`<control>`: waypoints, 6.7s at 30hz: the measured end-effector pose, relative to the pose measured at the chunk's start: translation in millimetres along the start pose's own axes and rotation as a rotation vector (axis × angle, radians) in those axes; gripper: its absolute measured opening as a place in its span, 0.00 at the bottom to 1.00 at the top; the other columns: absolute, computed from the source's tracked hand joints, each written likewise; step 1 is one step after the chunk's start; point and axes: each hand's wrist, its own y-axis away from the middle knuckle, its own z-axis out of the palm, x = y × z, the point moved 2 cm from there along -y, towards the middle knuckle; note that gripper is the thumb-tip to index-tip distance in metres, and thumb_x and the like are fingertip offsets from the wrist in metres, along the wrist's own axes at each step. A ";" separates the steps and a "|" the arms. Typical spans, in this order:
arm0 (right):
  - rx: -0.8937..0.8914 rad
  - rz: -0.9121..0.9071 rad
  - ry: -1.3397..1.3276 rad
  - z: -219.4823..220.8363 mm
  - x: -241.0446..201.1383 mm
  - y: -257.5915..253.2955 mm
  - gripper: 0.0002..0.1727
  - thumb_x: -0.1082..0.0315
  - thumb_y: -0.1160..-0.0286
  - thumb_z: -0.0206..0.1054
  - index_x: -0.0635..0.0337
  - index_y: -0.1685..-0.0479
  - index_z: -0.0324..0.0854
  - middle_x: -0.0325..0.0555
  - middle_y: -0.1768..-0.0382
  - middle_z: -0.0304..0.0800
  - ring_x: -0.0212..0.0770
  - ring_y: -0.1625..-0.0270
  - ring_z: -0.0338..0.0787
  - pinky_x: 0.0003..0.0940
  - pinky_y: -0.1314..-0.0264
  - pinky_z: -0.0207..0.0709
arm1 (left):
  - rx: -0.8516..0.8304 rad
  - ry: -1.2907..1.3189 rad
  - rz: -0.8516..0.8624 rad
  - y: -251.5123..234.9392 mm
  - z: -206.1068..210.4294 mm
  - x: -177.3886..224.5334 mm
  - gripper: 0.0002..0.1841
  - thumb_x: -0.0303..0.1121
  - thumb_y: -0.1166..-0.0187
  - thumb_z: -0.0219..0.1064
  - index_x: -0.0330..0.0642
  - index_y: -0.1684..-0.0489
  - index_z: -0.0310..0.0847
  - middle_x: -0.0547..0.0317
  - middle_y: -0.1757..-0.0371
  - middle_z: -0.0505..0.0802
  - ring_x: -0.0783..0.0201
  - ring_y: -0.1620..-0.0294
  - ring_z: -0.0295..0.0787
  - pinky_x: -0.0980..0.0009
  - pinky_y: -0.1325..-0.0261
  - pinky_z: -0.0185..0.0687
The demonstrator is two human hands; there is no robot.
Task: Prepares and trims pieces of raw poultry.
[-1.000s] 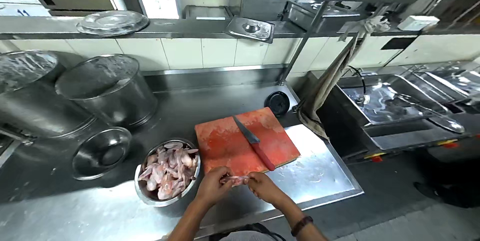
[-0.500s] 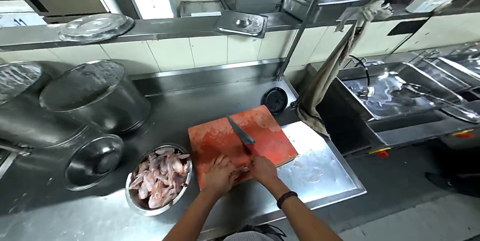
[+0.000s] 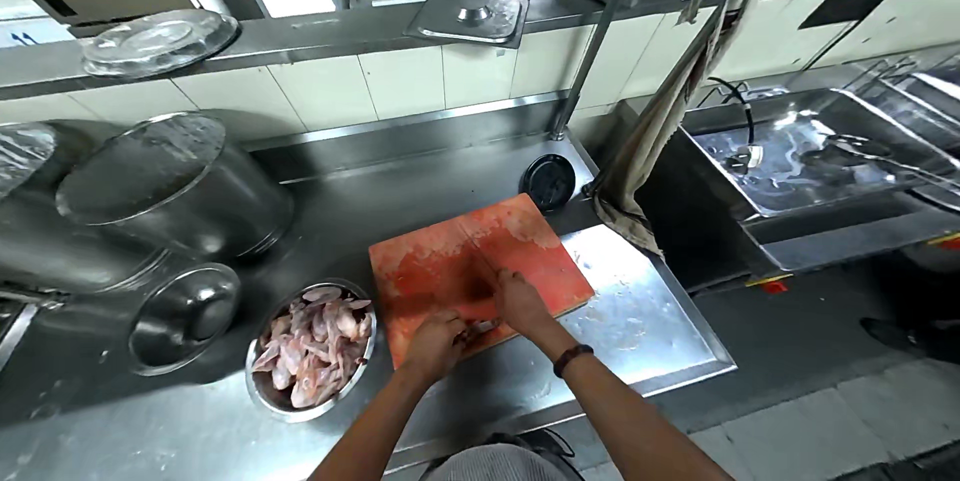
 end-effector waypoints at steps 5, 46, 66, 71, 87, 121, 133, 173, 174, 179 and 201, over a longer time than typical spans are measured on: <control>-0.196 -0.048 0.016 32.7 -1.8 87.0 0.25 0.57 0.10 0.52 0.58 0.20 0.65 0.61 0.44 0.89 0.60 0.43 0.92 0.58 0.40 0.85 | 0.012 0.017 -0.007 0.0 2.8 -0.7 0.14 0.38 0.18 0.63 0.45 0.43 0.90 0.56 0.32 0.90 0.57 0.25 0.82 0.57 0.16 0.69; 0.100 0.383 -0.083 54.5 99.4 124.1 0.22 0.58 0.08 0.50 0.61 0.24 0.67 0.61 0.54 0.92 0.60 0.50 0.95 0.59 0.46 0.86 | 0.129 0.204 -0.088 15.2 -3.4 -33.5 0.15 0.46 0.20 0.69 0.44 0.54 0.93 0.56 0.37 0.89 0.60 0.35 0.86 0.60 0.26 0.80; 0.101 0.158 0.056 42.1 34.6 68.6 0.26 0.58 0.14 0.57 0.57 0.21 0.70 0.61 0.33 0.83 0.59 0.40 0.91 0.55 0.39 0.86 | 0.170 0.371 -0.280 38.6 -3.4 -36.4 0.18 0.39 0.21 0.66 0.44 0.36 0.87 0.51 0.39 0.92 0.59 0.42 0.91 0.58 0.32 0.84; 0.221 0.039 0.128 30.4 12.0 36.8 0.24 0.61 0.22 0.66 0.56 0.27 0.80 0.62 0.27 0.78 0.66 0.24 0.76 0.64 0.30 0.75 | 0.259 0.482 -0.303 35.4 11.8 -34.4 0.18 0.38 0.25 0.69 0.41 0.40 0.86 0.52 0.46 0.94 0.61 0.49 0.93 0.60 0.39 0.89; -0.169 -0.148 -0.011 85.8 -40.0 63.1 0.21 0.61 0.09 0.48 0.65 0.31 0.77 0.61 0.41 0.88 0.58 0.36 0.89 0.55 0.31 0.80 | 0.317 0.288 -0.215 38.7 23.0 -16.1 0.17 0.38 0.24 0.68 0.43 0.40 0.88 0.52 0.40 0.91 0.61 0.43 0.90 0.63 0.34 0.86; -0.130 -0.194 0.017 42.2 -10.1 78.1 0.20 0.60 0.12 0.51 0.63 0.50 0.87 0.58 0.51 0.92 0.57 0.42 0.90 0.57 0.35 0.79 | 0.179 0.062 0.080 34.9 19.5 3.4 0.17 0.39 0.10 0.52 0.49 0.33 0.84 0.55 0.34 0.91 0.55 0.27 0.84 0.52 0.22 0.76; 0.294 -0.213 -0.089 50.3 -4.3 79.8 0.18 0.65 0.19 0.58 0.50 0.39 0.90 0.49 0.38 0.89 0.48 0.40 0.91 0.48 0.39 0.87 | 0.049 0.291 -0.101 31.7 7.8 9.1 0.23 0.42 0.12 0.53 0.38 0.29 0.80 0.46 0.40 0.92 0.52 0.36 0.89 0.53 0.25 0.79; 0.005 -0.260 -0.916 63.3 -1.1 110.0 0.19 0.56 0.07 0.48 0.61 0.49 0.80 0.38 0.76 0.76 0.34 0.78 0.75 0.32 0.73 0.73 | 0.199 1.051 -0.174 44.5 -28.4 33.8 0.22 0.41 0.08 0.44 0.38 0.48 0.85 0.61 0.68 0.89 0.68 0.71 0.84 0.68 0.65 0.84; 0.048 -0.279 -0.708 57.7 -3.3 109.5 0.20 0.56 0.07 0.49 0.63 0.49 0.81 0.45 0.73 0.81 0.41 0.72 0.82 0.40 0.64 0.79 | 0.246 0.958 -0.206 40.2 -29.5 30.4 0.21 0.42 0.08 0.46 0.38 0.45 0.84 0.59 0.64 0.91 0.67 0.67 0.87 0.65 0.60 0.86; -0.102 -0.202 -0.359 17.8 -14.1 110.6 0.23 0.56 0.08 0.47 0.66 0.50 0.83 0.58 0.59 0.88 0.54 0.52 0.90 0.55 0.43 0.80 | 0.203 0.646 0.143 37.1 -31.4 22.9 0.22 0.46 0.13 0.59 0.42 0.30 0.83 0.53 0.35 0.90 0.61 0.35 0.88 0.59 0.29 0.85; 0.184 -0.499 0.131 20.5 -5.2 133.7 0.12 0.76 0.23 0.65 0.56 0.49 0.91 0.54 0.50 0.94 0.56 0.46 0.94 0.57 0.43 0.87 | -0.008 0.614 -0.011 48.4 -3.7 41.2 0.20 0.37 0.13 0.60 0.32 0.32 0.81 0.39 0.38 0.90 0.49 0.37 0.89 0.49 0.30 0.84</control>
